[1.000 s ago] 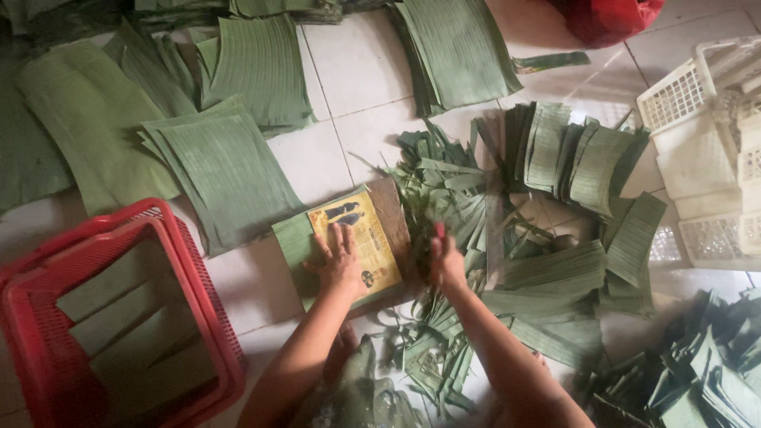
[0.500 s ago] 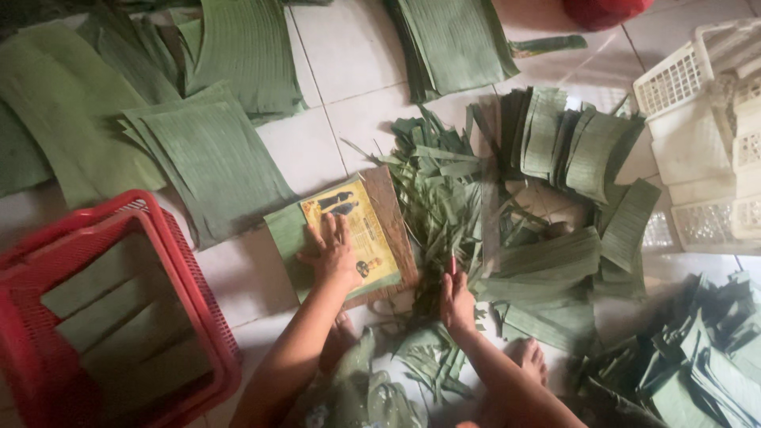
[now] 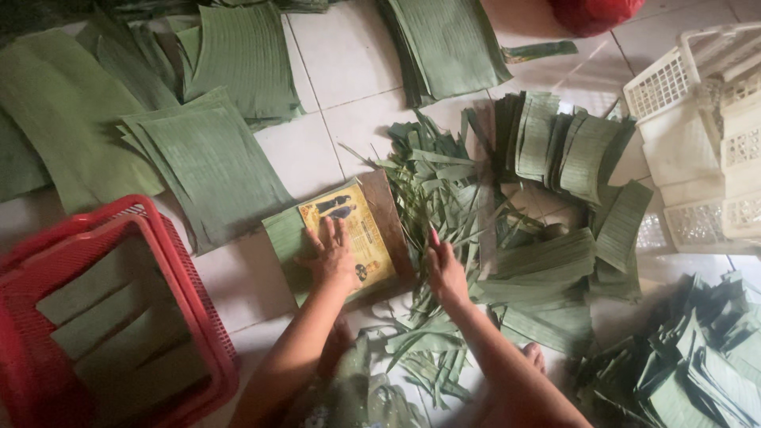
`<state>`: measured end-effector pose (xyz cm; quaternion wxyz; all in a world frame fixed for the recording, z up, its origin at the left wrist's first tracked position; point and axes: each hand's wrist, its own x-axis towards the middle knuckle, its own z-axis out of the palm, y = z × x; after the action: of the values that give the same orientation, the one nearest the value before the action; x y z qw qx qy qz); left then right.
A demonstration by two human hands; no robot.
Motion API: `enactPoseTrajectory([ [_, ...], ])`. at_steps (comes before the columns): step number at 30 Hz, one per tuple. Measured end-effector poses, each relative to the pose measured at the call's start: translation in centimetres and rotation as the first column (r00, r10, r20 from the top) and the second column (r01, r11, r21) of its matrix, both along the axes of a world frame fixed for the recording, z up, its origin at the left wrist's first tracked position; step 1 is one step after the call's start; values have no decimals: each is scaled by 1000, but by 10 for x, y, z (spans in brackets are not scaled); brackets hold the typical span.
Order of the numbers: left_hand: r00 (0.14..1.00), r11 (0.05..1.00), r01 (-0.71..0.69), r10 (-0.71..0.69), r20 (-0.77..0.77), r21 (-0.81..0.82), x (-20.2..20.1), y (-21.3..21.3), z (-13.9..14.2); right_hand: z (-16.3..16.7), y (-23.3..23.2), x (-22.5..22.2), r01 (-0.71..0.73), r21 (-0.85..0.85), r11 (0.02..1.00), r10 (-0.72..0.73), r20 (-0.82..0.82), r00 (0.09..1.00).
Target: The person sits on the floor trimming banana leaves to size. They align a leaf on a wooden board with a printed template, cut off excess edges with a knife and scissors, and place the trimmed leaf into a red plastic basket, repeating with more leaves.
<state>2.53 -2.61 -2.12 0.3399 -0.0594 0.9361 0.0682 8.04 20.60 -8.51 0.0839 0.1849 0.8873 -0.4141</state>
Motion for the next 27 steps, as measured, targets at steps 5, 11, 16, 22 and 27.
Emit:
enactPoseTrajectory([
  [5, 997, 998, 31, -35, -73, -61, -1, 2, -24, 31, -35, -74, -308, 226, 924, 326, -43, 945],
  [11, 969, 998, 26, -39, -243, -56, -2, -1, -55, 68, -64, -144, -589, 442, 676, 516, 286, 807],
  [16, 992, 996, 53, -61, -113, -66, -5, -2, -47, 72, -52, -168, -656, 523, 545, 605, 296, 739],
  [22, 997, 999, 36, -38, -73, -38, -8, -2, -44, 78, -25, -171, -672, 509, 538, 575, 361, 734],
  [27, 976, 1000, 5, -11, -219, -28, -4, -2, -63, 70, -20, -163, -607, 418, 675, 491, 359, 794],
])
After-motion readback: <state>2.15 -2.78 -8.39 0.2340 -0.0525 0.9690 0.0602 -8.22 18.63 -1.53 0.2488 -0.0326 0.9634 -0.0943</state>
